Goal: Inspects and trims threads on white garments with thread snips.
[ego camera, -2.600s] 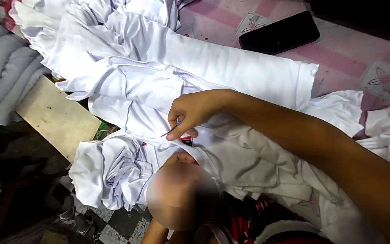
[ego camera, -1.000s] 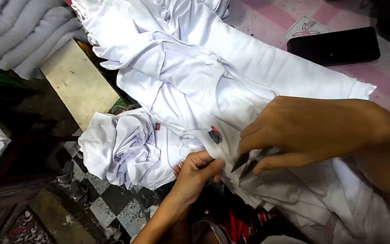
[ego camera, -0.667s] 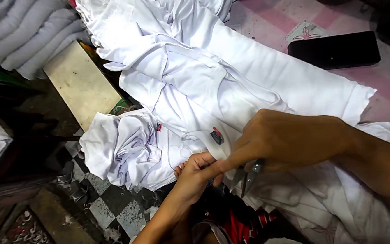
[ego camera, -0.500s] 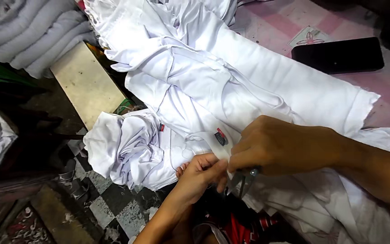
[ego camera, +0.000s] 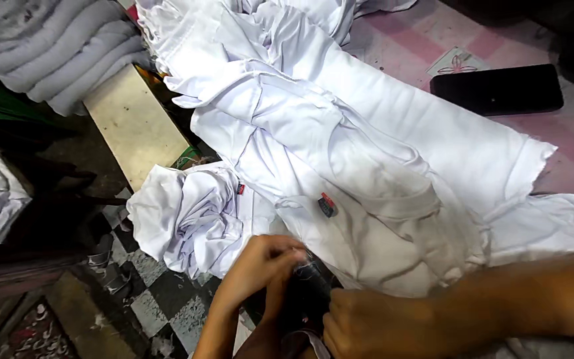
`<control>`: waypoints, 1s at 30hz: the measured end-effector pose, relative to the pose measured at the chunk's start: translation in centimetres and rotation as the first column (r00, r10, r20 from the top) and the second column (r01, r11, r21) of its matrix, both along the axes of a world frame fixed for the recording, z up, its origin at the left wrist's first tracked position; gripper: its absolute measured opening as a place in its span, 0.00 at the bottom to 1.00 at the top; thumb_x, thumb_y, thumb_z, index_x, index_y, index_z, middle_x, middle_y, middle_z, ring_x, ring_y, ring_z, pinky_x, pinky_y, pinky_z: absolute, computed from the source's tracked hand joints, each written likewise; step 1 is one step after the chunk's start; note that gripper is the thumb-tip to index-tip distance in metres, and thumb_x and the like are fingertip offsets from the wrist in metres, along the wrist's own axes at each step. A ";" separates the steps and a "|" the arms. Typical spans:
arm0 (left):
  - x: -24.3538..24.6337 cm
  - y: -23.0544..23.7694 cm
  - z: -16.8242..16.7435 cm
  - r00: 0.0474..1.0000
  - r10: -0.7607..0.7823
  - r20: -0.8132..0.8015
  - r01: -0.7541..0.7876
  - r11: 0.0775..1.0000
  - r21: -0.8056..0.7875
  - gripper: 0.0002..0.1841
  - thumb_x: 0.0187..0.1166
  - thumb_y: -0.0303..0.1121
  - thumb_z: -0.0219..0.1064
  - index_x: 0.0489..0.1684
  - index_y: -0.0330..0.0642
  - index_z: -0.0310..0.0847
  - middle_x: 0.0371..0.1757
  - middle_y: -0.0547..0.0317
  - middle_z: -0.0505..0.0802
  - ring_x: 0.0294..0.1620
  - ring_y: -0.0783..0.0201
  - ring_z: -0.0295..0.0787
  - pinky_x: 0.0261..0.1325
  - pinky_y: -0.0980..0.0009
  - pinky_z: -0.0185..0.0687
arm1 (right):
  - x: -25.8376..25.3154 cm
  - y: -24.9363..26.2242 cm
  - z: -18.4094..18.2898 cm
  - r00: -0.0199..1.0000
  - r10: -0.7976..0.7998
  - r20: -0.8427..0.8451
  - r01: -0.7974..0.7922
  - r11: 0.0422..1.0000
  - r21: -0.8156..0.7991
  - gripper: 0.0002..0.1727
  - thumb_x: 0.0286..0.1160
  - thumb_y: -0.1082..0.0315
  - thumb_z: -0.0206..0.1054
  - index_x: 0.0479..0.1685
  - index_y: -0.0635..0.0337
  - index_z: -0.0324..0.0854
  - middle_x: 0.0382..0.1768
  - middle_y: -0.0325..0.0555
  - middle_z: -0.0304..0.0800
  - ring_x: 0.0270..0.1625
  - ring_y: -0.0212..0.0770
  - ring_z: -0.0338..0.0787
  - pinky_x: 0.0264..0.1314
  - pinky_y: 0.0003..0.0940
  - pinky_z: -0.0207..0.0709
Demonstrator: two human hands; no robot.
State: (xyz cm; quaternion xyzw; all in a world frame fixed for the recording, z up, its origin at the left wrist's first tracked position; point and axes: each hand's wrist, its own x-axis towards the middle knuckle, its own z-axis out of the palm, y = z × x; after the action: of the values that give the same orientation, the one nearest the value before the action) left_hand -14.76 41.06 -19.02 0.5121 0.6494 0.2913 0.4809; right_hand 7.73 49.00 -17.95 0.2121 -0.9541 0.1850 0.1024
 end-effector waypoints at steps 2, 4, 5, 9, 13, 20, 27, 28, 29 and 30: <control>-1.8 0.9 -0.7 0.939 0.312 -0.144 -0.312 0.950 0.024 0.11 0.83 0.31 0.65 0.48 0.30 0.88 0.36 0.57 0.94 0.33 0.71 0.91 0.40 0.73 0.88 | 0.3 -0.8 0.4 0.950 0.081 0.301 -0.073 0.997 -0.039 0.09 0.73 0.81 0.63 0.28 0.70 0.87 0.17 0.51 0.82 0.21 0.48 0.84 0.24 0.42 0.73; -3.6 2.1 -0.6 0.823 0.562 0.076 -0.562 0.827 -0.028 0.14 0.91 0.29 0.51 0.44 0.36 0.84 0.35 0.63 0.95 0.29 0.74 0.91 0.34 0.79 0.87 | 0.2 -0.8 1.3 0.845 0.139 0.516 -0.110 0.990 -0.088 0.11 0.77 0.83 0.60 0.50 0.78 0.86 0.24 0.58 0.86 0.27 0.55 0.88 0.32 0.47 0.79; -4.2 2.6 -0.2 0.760 0.617 0.204 -0.606 0.787 -0.118 0.21 0.95 0.34 0.40 0.44 0.39 0.83 0.34 0.63 0.96 0.29 0.73 0.92 0.32 0.79 0.87 | 0.3 -0.7 1.5 0.849 0.140 0.510 -0.103 0.990 -0.100 0.10 0.77 0.82 0.60 0.48 0.78 0.86 0.24 0.59 0.86 0.27 0.55 0.88 0.32 0.47 0.79; -3.8 4.1 0.7 0.600 0.654 0.461 -0.556 0.755 -0.347 0.32 0.96 0.50 0.26 0.53 0.40 0.78 0.43 0.57 0.97 0.42 0.64 0.98 0.48 0.69 0.93 | 1.2 -0.4 2.2 0.989 -0.045 0.138 0.048 0.999 -0.021 0.09 0.70 0.79 0.64 0.22 0.69 0.84 0.16 0.51 0.80 0.16 0.45 0.80 0.19 0.38 0.69; -2.9 5.0 1.8 0.451 0.700 0.554 -0.592 0.699 -0.401 0.28 0.96 0.52 0.33 0.47 0.44 0.77 0.37 0.59 0.95 0.36 0.68 0.95 0.45 0.73 0.92 | 1.9 0.1 3.4 0.830 -0.550 0.093 0.494 0.801 0.338 0.14 0.74 0.80 0.58 0.49 0.77 0.88 0.11 0.46 0.75 0.11 0.46 0.78 0.15 0.36 0.67; -4.6 7.9 2.3 0.392 0.669 0.631 -0.636 0.693 -0.340 0.19 0.92 0.44 0.47 0.42 0.47 0.83 0.30 0.62 0.92 0.28 0.73 0.90 0.34 0.77 0.88 | 3.0 2.8 7.3 0.709 -0.681 0.185 0.576 0.710 0.405 0.04 0.69 0.81 0.62 0.34 0.71 0.83 0.10 0.48 0.71 0.11 0.48 0.78 0.14 0.36 0.64; -4.8 11.4 3.0 0.284 0.661 0.694 -0.934 0.354 0.044 0.11 0.87 0.33 0.52 0.36 0.49 0.79 0.30 0.66 0.91 0.34 0.73 0.91 0.41 0.74 0.89 | 5.5 7.0 11.4 0.736 -0.640 0.220 0.576 0.763 0.293 0.14 0.79 0.78 0.56 0.56 0.70 0.83 0.13 0.51 0.73 0.10 0.52 0.74 0.11 0.41 0.61; -4.4 12.0 2.9 0.352 0.638 0.684 -0.917 0.380 0.118 0.12 0.90 0.36 0.50 0.39 0.51 0.79 0.32 0.68 0.91 0.37 0.76 0.90 0.44 0.76 0.88 | 6.0 7.7 11.6 0.717 -0.667 0.204 0.604 0.740 0.297 0.17 0.81 0.76 0.55 0.62 0.69 0.83 0.13 0.51 0.74 0.10 0.53 0.75 0.11 0.43 0.61; -4.2 12.5 2.7 0.472 0.618 0.629 -0.872 0.431 0.230 0.13 0.93 0.40 0.48 0.48 0.51 0.80 0.40 0.71 0.92 0.44 0.78 0.90 0.50 0.77 0.86 | 6.6 8.5 11.4 0.689 -0.705 0.171 0.640 0.702 0.312 0.19 0.83 0.74 0.55 0.67 0.65 0.82 0.12 0.51 0.74 0.10 0.55 0.75 0.11 0.44 0.62; -4.2 12.8 2.3 0.644 0.568 0.512 -0.763 0.519 0.385 0.16 0.95 0.40 0.45 0.64 0.45 0.76 0.58 0.69 0.89 0.60 0.77 0.86 0.65 0.76 0.81 | 7.2 9.7 10.7 0.666 -0.736 0.123 0.674 0.664 0.325 0.19 0.80 0.72 0.59 0.67 0.62 0.83 0.11 0.50 0.74 0.10 0.56 0.76 0.10 0.46 0.63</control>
State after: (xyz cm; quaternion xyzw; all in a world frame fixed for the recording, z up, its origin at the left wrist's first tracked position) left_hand -18.98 53.86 -16.71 0.2820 0.5896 0.7140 0.2512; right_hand 14.88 58.74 -7.22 -0.1901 -0.9810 0.0321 0.0205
